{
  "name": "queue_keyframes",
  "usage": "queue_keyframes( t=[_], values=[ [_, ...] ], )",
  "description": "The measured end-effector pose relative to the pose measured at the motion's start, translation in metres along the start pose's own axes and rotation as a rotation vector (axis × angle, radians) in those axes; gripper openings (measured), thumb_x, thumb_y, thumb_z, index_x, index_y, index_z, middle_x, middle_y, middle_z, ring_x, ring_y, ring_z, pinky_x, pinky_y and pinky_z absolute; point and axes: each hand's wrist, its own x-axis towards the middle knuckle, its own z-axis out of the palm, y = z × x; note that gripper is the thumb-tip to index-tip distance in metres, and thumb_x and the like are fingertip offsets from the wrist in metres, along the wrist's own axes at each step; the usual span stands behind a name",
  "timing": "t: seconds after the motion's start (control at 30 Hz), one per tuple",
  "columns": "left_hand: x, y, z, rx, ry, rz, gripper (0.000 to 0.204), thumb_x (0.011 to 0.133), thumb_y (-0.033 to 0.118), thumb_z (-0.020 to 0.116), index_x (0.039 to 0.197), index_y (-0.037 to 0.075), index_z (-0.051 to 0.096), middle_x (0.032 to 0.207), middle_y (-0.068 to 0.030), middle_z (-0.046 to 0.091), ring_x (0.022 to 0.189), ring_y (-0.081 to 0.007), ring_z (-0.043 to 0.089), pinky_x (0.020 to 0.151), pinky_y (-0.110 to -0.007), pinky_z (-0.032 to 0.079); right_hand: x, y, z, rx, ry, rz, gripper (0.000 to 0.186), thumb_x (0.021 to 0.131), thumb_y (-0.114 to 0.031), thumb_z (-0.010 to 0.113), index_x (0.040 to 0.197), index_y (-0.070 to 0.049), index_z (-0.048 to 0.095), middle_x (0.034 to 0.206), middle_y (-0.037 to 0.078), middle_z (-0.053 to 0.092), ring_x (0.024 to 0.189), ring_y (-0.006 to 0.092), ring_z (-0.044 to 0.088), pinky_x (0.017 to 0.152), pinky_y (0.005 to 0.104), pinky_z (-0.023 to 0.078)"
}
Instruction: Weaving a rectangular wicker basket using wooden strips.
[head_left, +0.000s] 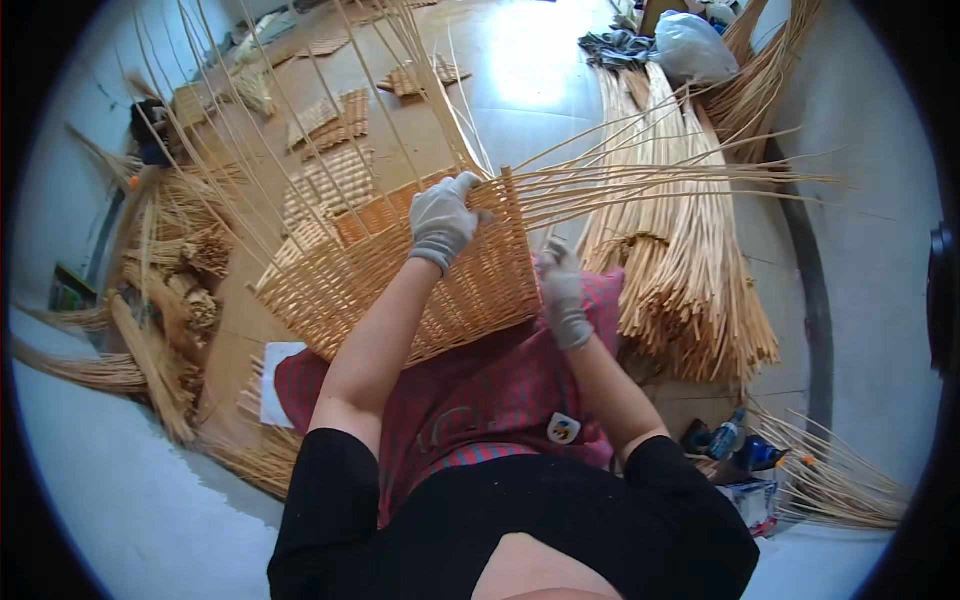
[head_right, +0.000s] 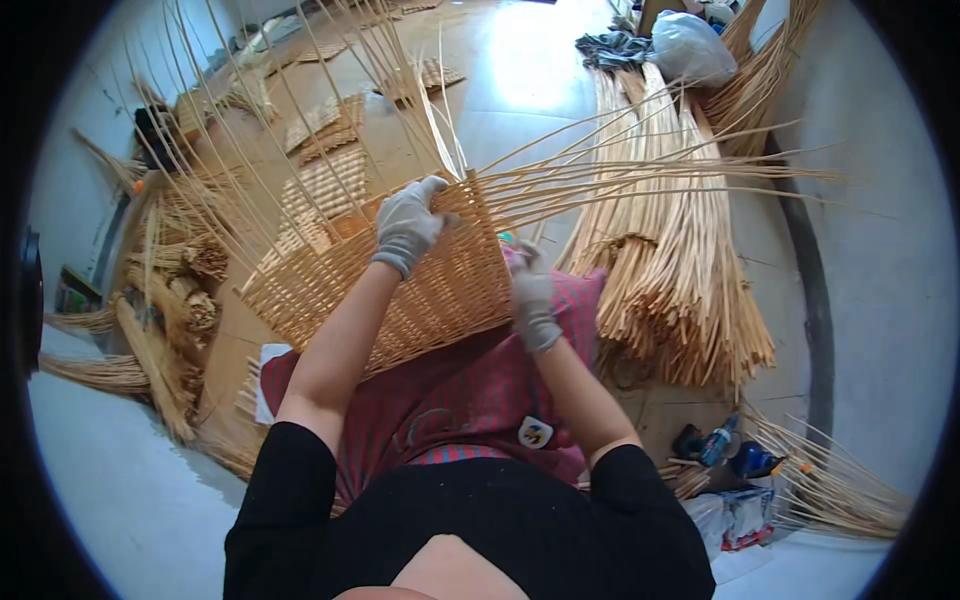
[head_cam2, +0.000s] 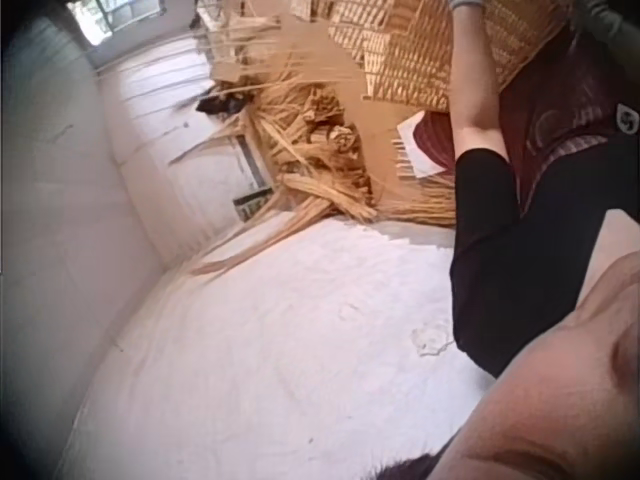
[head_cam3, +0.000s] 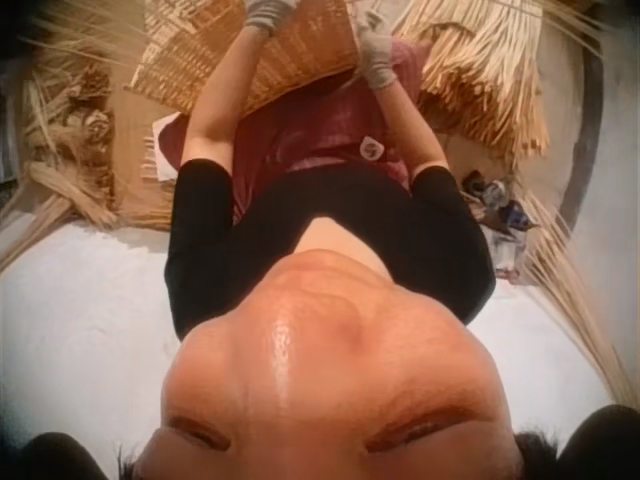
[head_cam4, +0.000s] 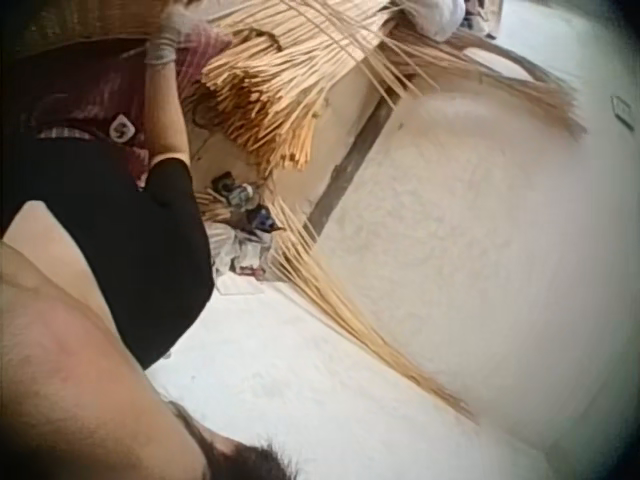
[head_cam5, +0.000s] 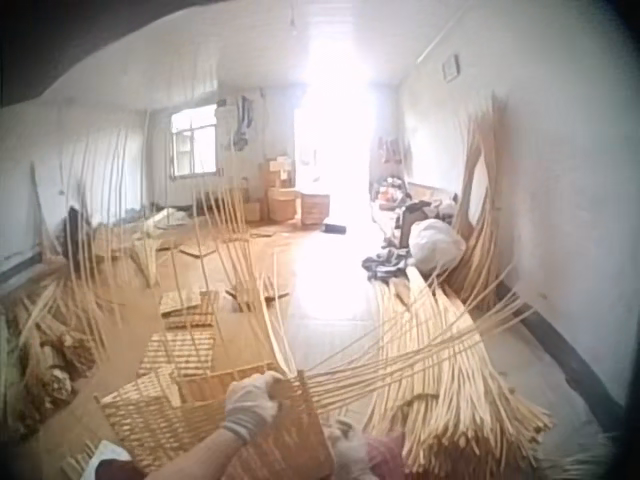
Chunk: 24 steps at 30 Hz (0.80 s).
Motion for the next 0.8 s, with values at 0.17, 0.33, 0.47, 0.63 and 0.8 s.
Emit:
queue_keyframes(
  t=[0.17,0.33,0.47,0.63,0.8],
  values=[
    [-0.05,-0.027,-0.082,-0.315,0.053,-0.06,0.062,0.076,0.03,0.094,0.132,0.015,0.07,0.115,-0.0153,0.077,0.103,-0.0307,0.074,0.092,-0.041,0.057,-0.016,0.046,-0.027,0.017,-0.452,0.675,0.045,0.112,-0.039,0.048,0.14,-0.006,0.061,0.118,0.01,0.073,0.102,0.0288,0.071,0.086,0.0463,0.06],
    [-0.072,-0.029,-0.128,-0.263,0.222,0.152,0.062,0.089,0.03,0.083,0.145,0.012,0.061,0.126,-0.0171,0.072,0.113,-0.034,0.07,0.099,-0.042,0.054,-0.055,-0.037,-0.036,0.824,-0.288,0.811,0.054,0.113,-0.049,0.042,0.145,-0.009,0.059,0.128,0.011,0.072,0.106,0.0311,0.073,0.087,0.0502,0.064],
    [-0.105,0.02,-0.1,-0.004,0.444,0.191,0.07,0.093,0.038,0.077,0.152,0.012,0.053,0.155,-0.0199,0.05,0.141,-0.042,0.048,0.115,-0.05,0.041,-0.057,-0.111,-0.063,0.687,-0.143,0.721,0.058,0.113,-0.051,0.041,0.139,-0.003,0.06,0.123,0.016,0.072,0.11,0.0333,0.071,0.095,0.0501,0.061],
    [-0.173,0.088,0.002,-0.146,0.256,0.11,0.104,0.093,0.074,0.06,0.165,0.004,0.031,0.166,-0.0287,0.033,0.154,-0.0483,0.03,0.128,-0.056,0.023,-0.069,-0.101,-0.069,0.692,-0.216,0.691,0.054,0.112,-0.05,0.047,0.133,-0.002,0.061,0.105,0.011,0.074,0.088,0.0277,0.072,0.084,0.0448,0.062],
    [-0.162,0.057,0.061,-0.29,0.384,-0.173,0.119,0.088,0.072,0.069,0.168,0.0,0.02,0.169,-0.0317,0.028,0.156,-0.0492,0.028,0.129,-0.052,0.024,-0.089,-0.06,-0.011,0.596,-0.362,0.75,0.031,0.109,-0.036,0.06,0.12,-0.007,0.066,0.087,0.005,0.072,0.077,0.0227,0.069,0.07,0.0383,0.058]
  ],
)
